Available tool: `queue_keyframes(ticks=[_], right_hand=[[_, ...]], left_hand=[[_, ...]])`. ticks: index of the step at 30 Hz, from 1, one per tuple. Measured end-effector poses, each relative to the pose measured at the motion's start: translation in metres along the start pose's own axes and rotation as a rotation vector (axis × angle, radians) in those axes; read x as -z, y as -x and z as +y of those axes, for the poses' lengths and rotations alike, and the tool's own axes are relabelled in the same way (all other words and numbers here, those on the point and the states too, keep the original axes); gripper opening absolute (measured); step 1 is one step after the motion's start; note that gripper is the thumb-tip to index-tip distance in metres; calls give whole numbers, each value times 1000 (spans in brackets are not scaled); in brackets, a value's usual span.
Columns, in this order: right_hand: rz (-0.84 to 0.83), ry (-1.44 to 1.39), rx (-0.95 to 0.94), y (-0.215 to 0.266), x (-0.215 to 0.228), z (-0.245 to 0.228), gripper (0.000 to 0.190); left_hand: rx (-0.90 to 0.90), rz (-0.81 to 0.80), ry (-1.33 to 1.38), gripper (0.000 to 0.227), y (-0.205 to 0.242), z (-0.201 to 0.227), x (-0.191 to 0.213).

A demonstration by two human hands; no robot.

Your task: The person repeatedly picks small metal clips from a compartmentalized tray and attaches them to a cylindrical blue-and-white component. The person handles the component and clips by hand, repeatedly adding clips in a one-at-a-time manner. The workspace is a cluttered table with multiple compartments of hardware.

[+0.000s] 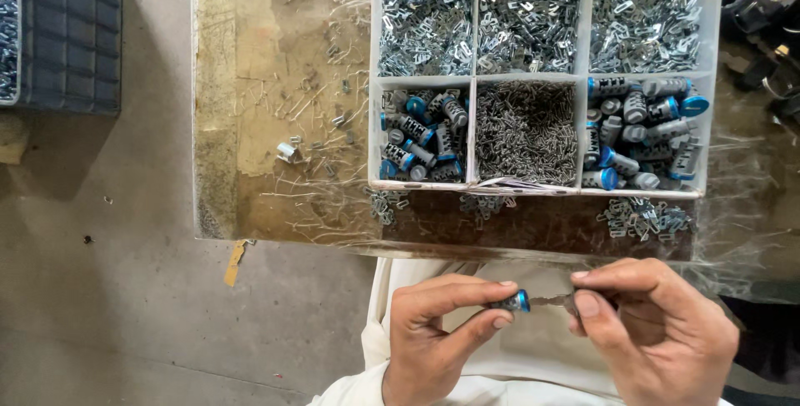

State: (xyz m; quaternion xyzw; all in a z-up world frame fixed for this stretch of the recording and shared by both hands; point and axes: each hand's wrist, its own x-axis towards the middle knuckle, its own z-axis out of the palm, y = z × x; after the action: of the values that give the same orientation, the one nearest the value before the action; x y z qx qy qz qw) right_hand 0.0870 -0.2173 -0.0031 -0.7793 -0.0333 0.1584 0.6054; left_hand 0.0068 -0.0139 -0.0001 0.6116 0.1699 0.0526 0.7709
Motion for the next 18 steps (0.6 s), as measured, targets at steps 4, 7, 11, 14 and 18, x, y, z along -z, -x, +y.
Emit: queue_keyframes(ticks=[4, 7, 11, 14, 18], right_hand=[[-99, -14, 59, -15, -9, -14, 14], [-189, 67, 104, -20, -11, -25, 17], [-197, 66, 103, -12, -15, -14, 17], [-186, 116, 3, -6, -11, -1, 20], [-321, 187, 47, 0, -8, 8, 38]], left_hand=[[22, -7, -17, 26, -2, 4, 0], [43, -63, -104, 26, -2, 9, 8], [80, -81, -79, 25, -3, 10, 3], [11, -38, -195, 27, -3, 12, -3], [-266, 87, -498, 36, -8, 24, 3]])
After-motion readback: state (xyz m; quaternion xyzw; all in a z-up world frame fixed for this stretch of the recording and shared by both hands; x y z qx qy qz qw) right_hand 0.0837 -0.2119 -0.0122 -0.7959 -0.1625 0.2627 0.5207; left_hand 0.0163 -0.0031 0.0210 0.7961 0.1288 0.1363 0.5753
